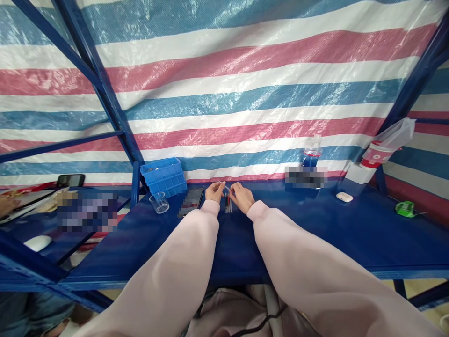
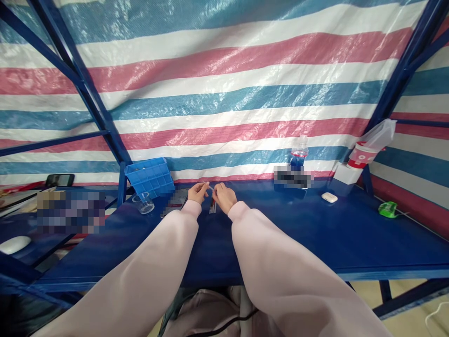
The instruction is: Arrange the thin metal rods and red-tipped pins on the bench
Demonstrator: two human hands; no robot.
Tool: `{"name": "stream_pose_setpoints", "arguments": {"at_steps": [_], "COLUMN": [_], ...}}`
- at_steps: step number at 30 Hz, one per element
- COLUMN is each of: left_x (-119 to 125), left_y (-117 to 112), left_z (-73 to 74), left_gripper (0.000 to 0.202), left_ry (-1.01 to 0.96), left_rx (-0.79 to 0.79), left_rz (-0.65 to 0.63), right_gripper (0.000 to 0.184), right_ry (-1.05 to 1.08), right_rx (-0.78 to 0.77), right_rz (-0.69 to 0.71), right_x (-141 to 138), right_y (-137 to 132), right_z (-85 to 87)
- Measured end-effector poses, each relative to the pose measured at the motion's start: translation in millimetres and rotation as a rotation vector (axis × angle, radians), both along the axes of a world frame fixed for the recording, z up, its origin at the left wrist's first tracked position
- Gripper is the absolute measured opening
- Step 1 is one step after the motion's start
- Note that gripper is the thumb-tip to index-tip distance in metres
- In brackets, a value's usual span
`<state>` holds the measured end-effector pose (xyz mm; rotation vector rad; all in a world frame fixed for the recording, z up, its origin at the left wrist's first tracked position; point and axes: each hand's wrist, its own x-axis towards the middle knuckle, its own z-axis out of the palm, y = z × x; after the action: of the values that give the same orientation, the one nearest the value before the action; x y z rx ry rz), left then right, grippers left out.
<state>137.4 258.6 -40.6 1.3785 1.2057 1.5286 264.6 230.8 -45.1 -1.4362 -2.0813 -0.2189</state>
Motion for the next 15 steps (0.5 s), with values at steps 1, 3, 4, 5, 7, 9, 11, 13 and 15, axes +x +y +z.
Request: {"name": "stream_pose_setpoints", "arguments": {"at_steps": [1,3,4,5,7,9,11,13,15], "left_x": [0,-1,-1,-2,-3,-7,-12,-19,-29], "left_y": [-1,-3,-3,-3,-1,4,13,26,39], "left_z": [1.9,4.2,4.4,4.2,4.4,11.0,31.2,68.3,118.9], "left_gripper": [0.034,0.032,0.031,0.030,0.029,0.027,0.023,0.022,0.022], "left_ry": [-0.010,-0.021,-0.022,-0.020,0.002,0.054,0.139,0.251,0.431], "left_rx": [0.014,0.033,0.039,0.042,0.053,0.121,0.285,0.503,0.679], "left_rz": [0.008,0.023,0.028,0.032,0.045,0.129,0.314,0.502,0.542], "right_gripper": [0.013,0.011,0.010,0.009,0.008,0.007,0.007,0.009,0.010], "right_ry": [0.001,0.009,0.015,0.021,0.030,0.045,0.080,0.126,0.169], "right_rx": [0.023,0.065,0.084,0.102,0.130,0.156,0.187,0.218,0.240], "right_rz": [0.014,0.032,0.038,0.043,0.056,0.066,0.069,0.068,0.067], "right_x": [0,0,0,0,0,1,2,2,2], "right_y": [1,2,2,3,4,4,4,3,3], "right_z": [-0.6,-1.5,-2.1,-2.6,-3.4,-3.7,-3.3,-2.8,-3.2]}}
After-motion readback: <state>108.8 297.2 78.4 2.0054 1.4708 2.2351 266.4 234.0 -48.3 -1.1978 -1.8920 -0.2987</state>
